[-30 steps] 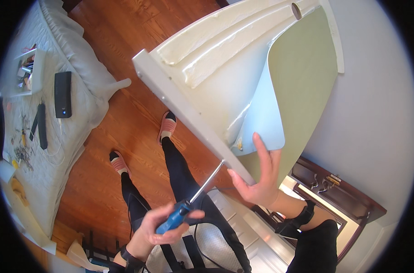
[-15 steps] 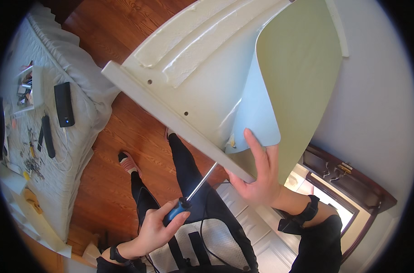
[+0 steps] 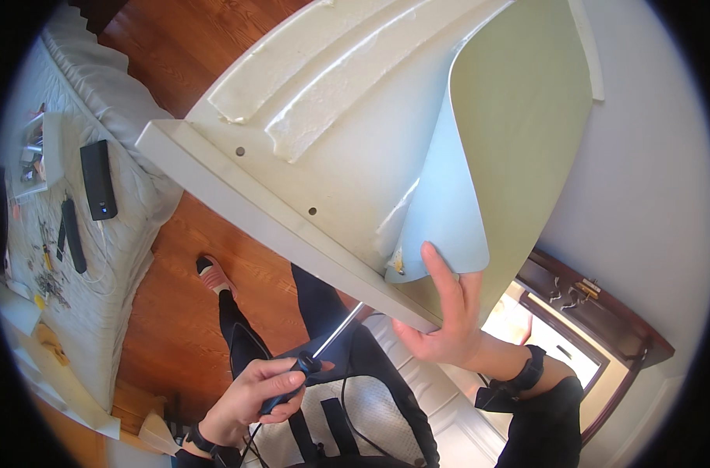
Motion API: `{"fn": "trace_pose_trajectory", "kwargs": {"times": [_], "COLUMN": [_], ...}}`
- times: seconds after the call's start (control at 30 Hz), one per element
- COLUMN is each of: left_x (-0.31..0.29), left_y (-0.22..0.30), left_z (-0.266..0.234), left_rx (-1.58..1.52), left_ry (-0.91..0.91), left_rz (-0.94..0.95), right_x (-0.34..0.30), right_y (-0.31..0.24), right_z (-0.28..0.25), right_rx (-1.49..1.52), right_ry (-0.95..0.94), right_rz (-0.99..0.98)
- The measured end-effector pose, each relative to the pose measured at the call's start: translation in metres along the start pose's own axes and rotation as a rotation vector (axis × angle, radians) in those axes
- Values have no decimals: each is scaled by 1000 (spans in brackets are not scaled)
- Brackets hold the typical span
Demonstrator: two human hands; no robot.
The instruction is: The person assembles a white cabinet by attaching a drawer and a black handle using a manual screwdriver and a corded electric screwdriver. They position the drawer, align the handle, and tighten screws into pre-drilled holes.
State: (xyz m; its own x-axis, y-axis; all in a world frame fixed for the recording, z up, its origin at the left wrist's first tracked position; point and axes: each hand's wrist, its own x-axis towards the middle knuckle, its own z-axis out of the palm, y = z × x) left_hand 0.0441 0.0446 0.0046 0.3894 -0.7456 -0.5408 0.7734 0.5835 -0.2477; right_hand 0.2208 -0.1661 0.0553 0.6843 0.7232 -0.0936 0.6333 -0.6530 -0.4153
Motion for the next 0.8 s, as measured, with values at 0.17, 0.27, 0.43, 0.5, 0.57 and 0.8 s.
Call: {"fn": "trace_pose_trajectory", "kwargs": {"times": [0.17, 0.27, 0.43, 0.5, 0.57, 0.8], "left_x": [-9, 4, 16, 16, 15, -42], "left_y": [-6, -16, -28, -26, -30, -32], "left_z": [25, 19, -8, -23, -29, -25], "left_rx": [605, 649, 172, 132, 487, 898], "left_ry": [293, 287, -9, -22, 298, 1130], "left_rz": [303, 404, 215, 240, 340, 583], "right_x": [1, 3, 4, 3, 3, -2], "right_y": [-3, -7, -8, -7, -4, 5], "right_z": [1, 1, 2, 3, 1, -14], "right_rx": [-1, -12, 7, -10, 18, 223], "right_ry": [11, 22, 40, 24, 14, 42], "right_rz": [-6, -13, -12, -10, -11, 54]}}
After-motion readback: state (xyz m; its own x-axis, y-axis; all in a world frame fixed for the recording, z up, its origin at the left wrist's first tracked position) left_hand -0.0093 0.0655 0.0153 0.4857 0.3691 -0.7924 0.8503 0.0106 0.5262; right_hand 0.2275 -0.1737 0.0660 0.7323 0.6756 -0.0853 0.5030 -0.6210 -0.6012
